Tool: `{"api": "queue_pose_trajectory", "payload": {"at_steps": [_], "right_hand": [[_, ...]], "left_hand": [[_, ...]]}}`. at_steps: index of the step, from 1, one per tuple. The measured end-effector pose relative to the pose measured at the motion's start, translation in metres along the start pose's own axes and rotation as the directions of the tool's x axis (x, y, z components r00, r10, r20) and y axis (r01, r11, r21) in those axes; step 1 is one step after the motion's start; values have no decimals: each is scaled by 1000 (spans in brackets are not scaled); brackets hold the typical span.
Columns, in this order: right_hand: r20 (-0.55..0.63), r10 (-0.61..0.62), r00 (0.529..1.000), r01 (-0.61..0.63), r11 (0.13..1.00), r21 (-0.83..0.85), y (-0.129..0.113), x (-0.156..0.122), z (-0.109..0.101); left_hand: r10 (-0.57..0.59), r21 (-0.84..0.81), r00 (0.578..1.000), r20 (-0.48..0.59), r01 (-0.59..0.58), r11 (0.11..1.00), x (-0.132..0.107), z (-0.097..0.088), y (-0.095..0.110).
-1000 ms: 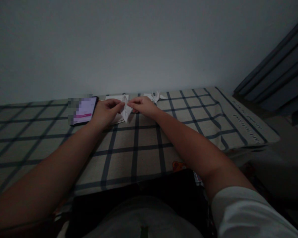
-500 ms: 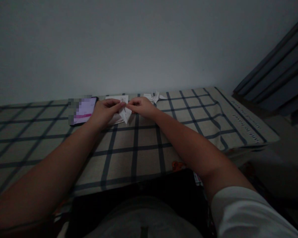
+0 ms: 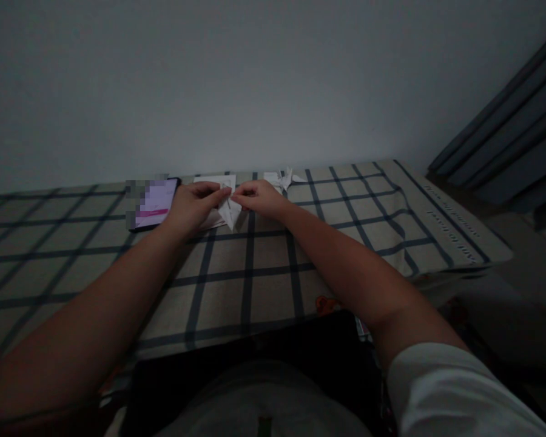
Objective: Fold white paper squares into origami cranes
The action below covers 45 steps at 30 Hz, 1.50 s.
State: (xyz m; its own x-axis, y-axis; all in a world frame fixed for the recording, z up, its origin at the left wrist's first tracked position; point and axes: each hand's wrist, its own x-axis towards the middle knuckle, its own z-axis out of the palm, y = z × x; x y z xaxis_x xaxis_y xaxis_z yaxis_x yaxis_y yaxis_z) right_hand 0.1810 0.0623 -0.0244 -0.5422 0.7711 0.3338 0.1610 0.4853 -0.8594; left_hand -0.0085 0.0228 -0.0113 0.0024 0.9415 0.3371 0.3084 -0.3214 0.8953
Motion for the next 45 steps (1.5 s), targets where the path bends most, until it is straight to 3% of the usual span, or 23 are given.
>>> {"api": "queue_pose_trajectory", "payload": {"at_steps": [10, 23, 28, 36, 41, 45], "right_hand": [[10, -6, 1000, 6, 1000, -15, -2, 0, -1], [-11, -13, 1000, 12, 998, -59, -3, -1, 0], [-17, -67, 998, 65, 992, -107, 2, 1, 0], [8, -59, 998, 60, 982, -181, 0, 0, 1], [9, -52, 999, 53, 979, -195, -4, -2, 0], [-11, -64, 998, 61, 979, -193, -1, -1, 0]], "left_hand": [[-4, -21, 1000, -22, 3, 1000, 0, 0, 1], [57, 99, 996, -74, -49, 994, 1, 0, 0], [76, 127, 993, -86, -65, 990, 0, 0, 2], [55, 168, 993, -104, -37, 985, 1, 0, 0], [-12, 111, 990, -140, 28, 993, 2, -2, 6], [2, 63, 995, -104, 4, 998, 3, -2, 4]]}}
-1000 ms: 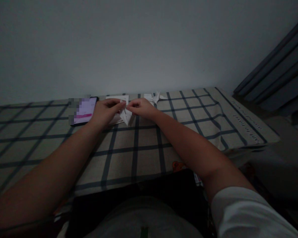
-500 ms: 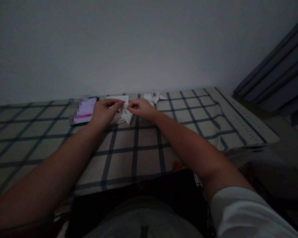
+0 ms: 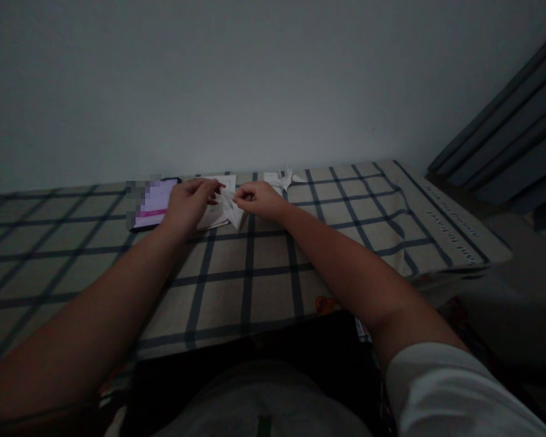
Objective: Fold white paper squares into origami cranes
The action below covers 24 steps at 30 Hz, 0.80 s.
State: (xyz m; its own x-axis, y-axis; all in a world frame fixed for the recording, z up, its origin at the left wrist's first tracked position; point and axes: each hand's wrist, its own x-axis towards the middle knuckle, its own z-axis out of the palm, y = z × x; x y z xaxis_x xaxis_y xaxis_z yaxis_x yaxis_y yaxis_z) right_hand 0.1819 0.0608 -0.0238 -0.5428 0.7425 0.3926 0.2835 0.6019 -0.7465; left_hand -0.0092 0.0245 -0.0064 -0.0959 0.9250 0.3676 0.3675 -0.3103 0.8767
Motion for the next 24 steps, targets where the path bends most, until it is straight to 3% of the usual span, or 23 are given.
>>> {"api": "queue_pose_trajectory", "payload": {"at_steps": [6, 15, 24], "right_hand": [[-21, -17, 1000, 18, 999, 48, 5, 1, 0], [-15, -13, 1000, 14, 997, 74, 0, 2, -1], [8, -36, 999, 34, 994, 105, 4, 4, 0]], "left_hand": [[87, 2, 987, 135, -88, 996, -2, 0, -4], [54, -125, 993, 105, -41, 991, 0, 3, -9], [5, -143, 995, 102, 9, 990, -2, 4, -9]]}}
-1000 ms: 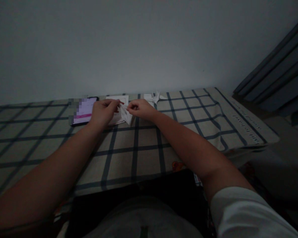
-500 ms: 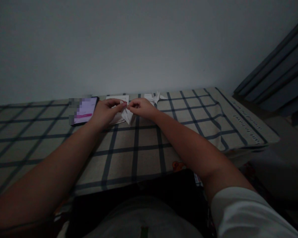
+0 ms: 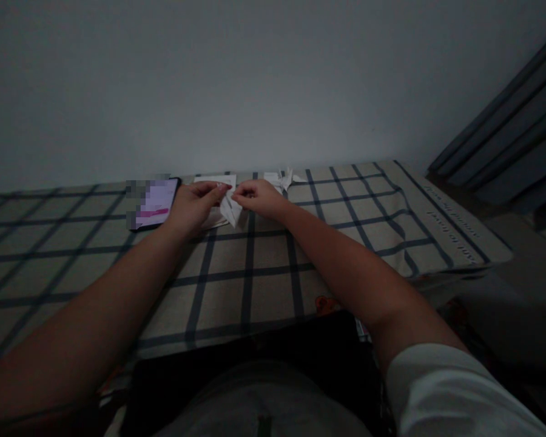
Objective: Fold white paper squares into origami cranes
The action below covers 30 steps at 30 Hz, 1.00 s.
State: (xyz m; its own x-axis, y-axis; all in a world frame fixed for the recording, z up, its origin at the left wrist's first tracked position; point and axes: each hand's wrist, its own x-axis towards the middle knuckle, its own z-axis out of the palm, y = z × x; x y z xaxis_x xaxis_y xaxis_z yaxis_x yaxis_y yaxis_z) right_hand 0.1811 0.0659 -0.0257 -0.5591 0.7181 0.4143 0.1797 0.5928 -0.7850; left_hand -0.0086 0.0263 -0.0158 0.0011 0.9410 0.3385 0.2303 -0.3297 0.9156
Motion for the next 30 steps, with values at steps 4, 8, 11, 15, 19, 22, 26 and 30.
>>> {"api": "queue_pose_trajectory", "payload": {"at_steps": [4, 8, 11, 15, 19, 22, 26, 30], "right_hand": [[-4, 5, 1000, -5, 1000, -1, -1, -1, 0], [-9, 10, 1000, -10, 1000, 3, -2, -1, 1], [-27, 26, 999, -26, 1000, 12, -4, -2, 0], [-41, 50, 998, -50, 999, 14, -8, -3, -2], [-29, 56, 998, -55, 998, 32, -10, -3, -2], [-25, 61, 998, -60, 997, 39, -8, -3, -2], [-37, 58, 998, -57, 998, 29, -5, -2, -1], [-43, 52, 998, -50, 998, 46, -4, -2, 0]], "left_hand": [[-4, -26, 1000, 16, 4, 1000, 0, 0, -2], [15, -15, 999, 31, -14, 1000, 0, 0, -1], [-13, -44, 1000, 20, 14, 999, 1, -1, 1], [-60, -91, 998, 10, 61, 994, 1, 0, 1], [-42, -61, 999, -7, 42, 997, 1, 1, 2], [-28, -31, 999, -17, 28, 999, 1, 1, 3], [-23, -6, 1000, -8, 22, 1000, 2, 0, 0], [38, 51, 999, 26, -39, 998, 2, -1, -2]]}}
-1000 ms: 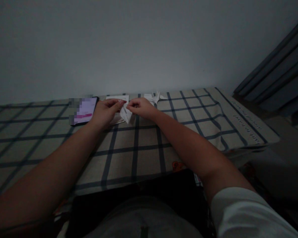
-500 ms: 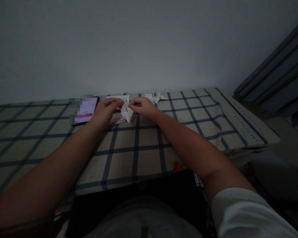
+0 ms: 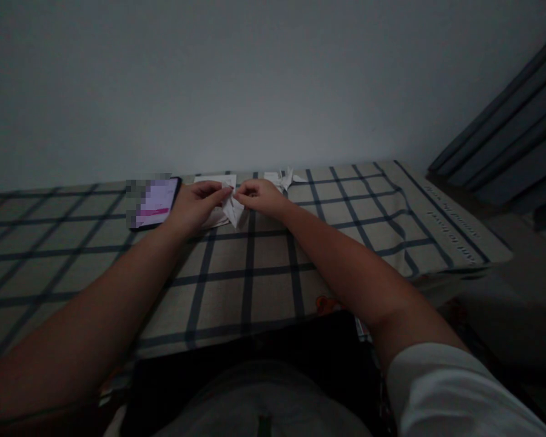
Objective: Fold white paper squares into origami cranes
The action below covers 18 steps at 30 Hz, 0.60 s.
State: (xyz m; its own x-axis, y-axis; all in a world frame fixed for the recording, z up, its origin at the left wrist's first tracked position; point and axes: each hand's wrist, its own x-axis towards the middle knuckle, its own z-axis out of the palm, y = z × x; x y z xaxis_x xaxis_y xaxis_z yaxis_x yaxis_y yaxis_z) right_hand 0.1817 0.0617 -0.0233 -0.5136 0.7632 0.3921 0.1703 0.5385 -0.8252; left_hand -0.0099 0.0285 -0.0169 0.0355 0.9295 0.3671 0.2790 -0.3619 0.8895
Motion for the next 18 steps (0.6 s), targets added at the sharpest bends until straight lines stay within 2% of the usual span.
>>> {"api": "queue_pose_trajectory", "payload": {"at_steps": [6, 8, 10, 14, 18], "right_hand": [[54, 8, 998, -8, 1000, -11, -6, -3, -2], [29, 20, 999, -21, 1000, 18, -8, -3, -2], [-21, 50, 998, -48, 992, 114, -10, -3, -2], [-44, 112, 993, -97, 962, 254, -12, -1, -1], [-36, 140, 989, -125, 953, 278, -11, 0, -2]], "left_hand": [[62, 109, 997, 53, -68, 992, 0, -6, 4], [67, 133, 994, 87, -78, 988, -1, -7, 6], [58, 166, 992, 108, -75, 983, -2, -7, 9], [-7, 189, 992, 128, -18, 982, -5, -5, 13], [-111, 77, 973, 202, 97, 992, -7, -3, 11]]}}
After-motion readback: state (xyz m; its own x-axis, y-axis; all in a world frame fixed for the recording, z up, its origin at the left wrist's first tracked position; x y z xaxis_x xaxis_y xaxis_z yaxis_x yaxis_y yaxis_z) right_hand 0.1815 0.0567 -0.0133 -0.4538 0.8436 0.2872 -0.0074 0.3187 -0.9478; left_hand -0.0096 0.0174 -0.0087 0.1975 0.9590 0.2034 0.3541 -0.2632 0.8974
